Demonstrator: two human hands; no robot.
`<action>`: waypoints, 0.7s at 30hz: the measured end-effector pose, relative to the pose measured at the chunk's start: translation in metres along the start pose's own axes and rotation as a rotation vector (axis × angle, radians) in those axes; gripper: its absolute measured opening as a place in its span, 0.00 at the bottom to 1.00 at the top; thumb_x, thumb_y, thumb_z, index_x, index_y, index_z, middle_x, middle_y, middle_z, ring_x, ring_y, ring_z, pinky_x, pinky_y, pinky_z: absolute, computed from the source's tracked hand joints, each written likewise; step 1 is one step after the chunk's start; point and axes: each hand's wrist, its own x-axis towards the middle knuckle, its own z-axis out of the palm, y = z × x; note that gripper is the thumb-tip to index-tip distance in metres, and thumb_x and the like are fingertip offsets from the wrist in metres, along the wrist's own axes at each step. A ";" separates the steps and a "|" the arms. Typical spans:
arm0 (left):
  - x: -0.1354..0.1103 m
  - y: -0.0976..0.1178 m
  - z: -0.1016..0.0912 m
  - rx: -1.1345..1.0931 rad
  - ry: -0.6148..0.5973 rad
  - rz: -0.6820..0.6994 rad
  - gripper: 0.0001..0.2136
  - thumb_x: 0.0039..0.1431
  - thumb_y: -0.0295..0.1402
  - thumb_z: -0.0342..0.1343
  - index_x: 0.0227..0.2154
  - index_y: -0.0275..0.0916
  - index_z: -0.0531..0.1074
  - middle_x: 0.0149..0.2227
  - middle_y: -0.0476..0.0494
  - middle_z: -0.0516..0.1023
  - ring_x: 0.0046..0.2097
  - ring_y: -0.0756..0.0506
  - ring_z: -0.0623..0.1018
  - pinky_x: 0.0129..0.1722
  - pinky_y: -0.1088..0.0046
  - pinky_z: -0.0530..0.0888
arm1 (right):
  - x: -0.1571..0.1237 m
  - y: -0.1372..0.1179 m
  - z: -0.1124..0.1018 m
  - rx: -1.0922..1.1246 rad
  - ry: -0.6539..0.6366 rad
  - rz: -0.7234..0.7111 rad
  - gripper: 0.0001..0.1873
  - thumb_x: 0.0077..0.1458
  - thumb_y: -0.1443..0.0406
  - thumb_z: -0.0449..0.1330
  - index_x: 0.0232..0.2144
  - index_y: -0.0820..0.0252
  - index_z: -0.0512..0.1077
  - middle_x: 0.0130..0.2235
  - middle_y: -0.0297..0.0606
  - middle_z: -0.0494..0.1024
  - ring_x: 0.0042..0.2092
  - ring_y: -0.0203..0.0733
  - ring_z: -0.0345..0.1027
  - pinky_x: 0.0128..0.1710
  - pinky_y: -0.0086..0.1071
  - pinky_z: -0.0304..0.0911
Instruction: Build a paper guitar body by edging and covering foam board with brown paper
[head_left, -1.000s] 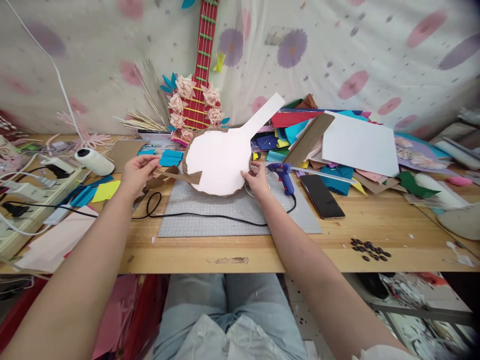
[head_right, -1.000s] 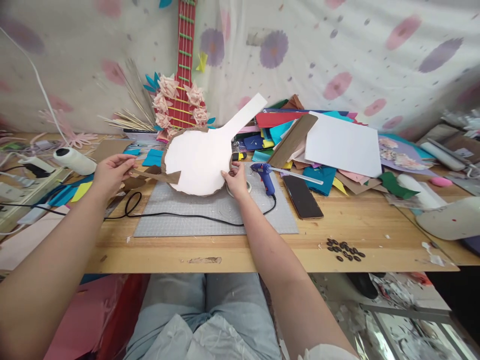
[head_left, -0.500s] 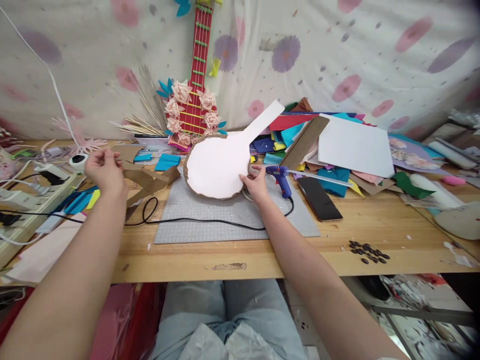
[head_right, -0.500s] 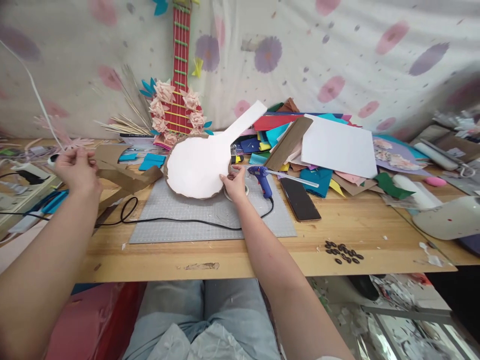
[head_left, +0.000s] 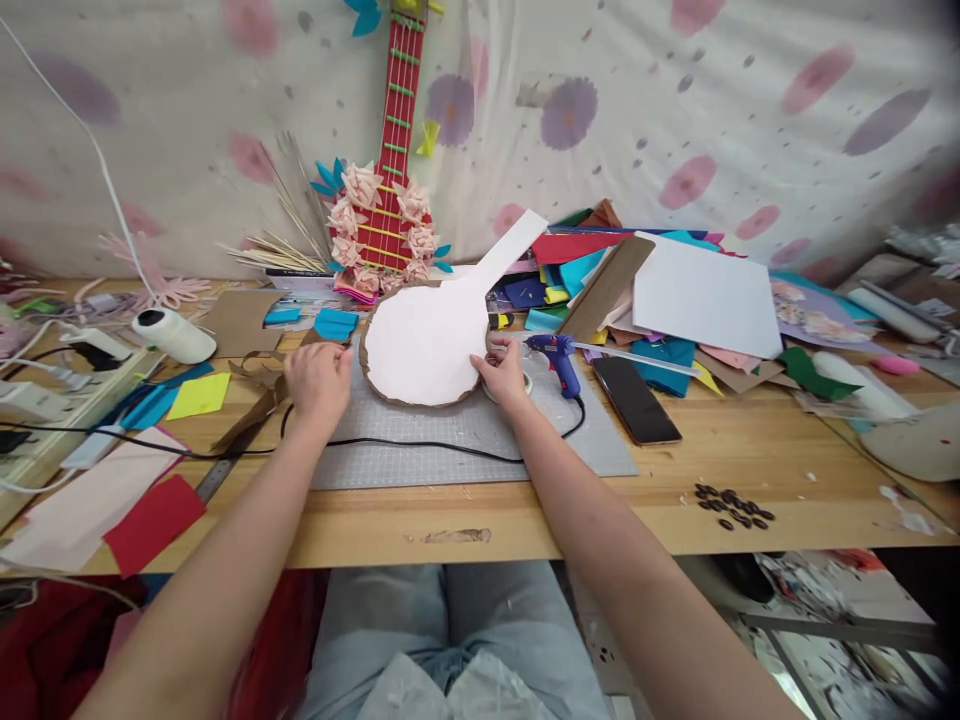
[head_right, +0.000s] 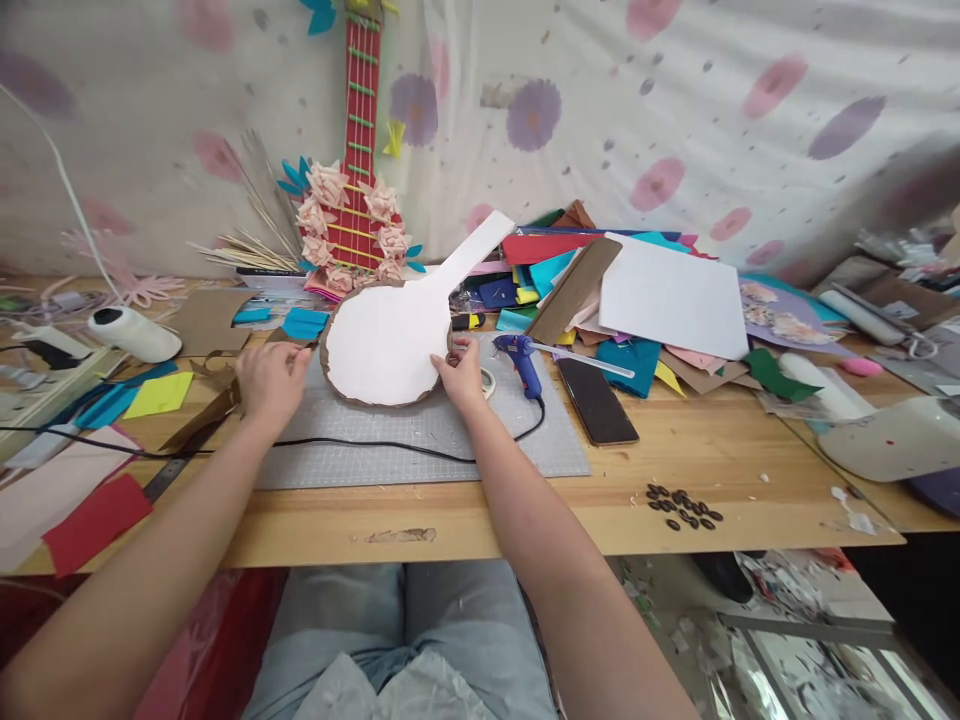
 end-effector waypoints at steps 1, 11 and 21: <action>-0.002 0.003 0.008 -0.015 0.012 -0.083 0.10 0.58 0.39 0.47 0.26 0.41 0.65 0.37 0.38 0.72 0.49 0.37 0.70 0.54 0.53 0.60 | 0.000 0.001 0.000 0.003 0.004 -0.003 0.25 0.38 0.61 0.63 0.37 0.53 0.54 0.27 0.26 0.68 0.28 0.36 0.64 0.33 0.35 0.62; -0.012 0.006 0.044 -0.246 -0.064 -0.328 0.09 0.54 0.40 0.52 0.32 0.41 0.64 0.33 0.45 0.74 0.37 0.44 0.74 0.38 0.67 0.68 | -0.001 -0.008 0.009 -0.087 0.043 0.019 0.22 0.44 0.60 0.61 0.39 0.54 0.55 0.32 0.32 0.72 0.31 0.38 0.68 0.36 0.36 0.63; -0.011 0.002 0.040 -0.188 0.055 -0.351 0.10 0.61 0.34 0.43 0.30 0.41 0.68 0.32 0.45 0.76 0.38 0.44 0.73 0.40 0.68 0.66 | -0.011 -0.034 -0.003 -0.517 -0.029 -0.094 0.17 0.56 0.56 0.51 0.44 0.59 0.62 0.42 0.44 0.76 0.41 0.44 0.70 0.41 0.36 0.62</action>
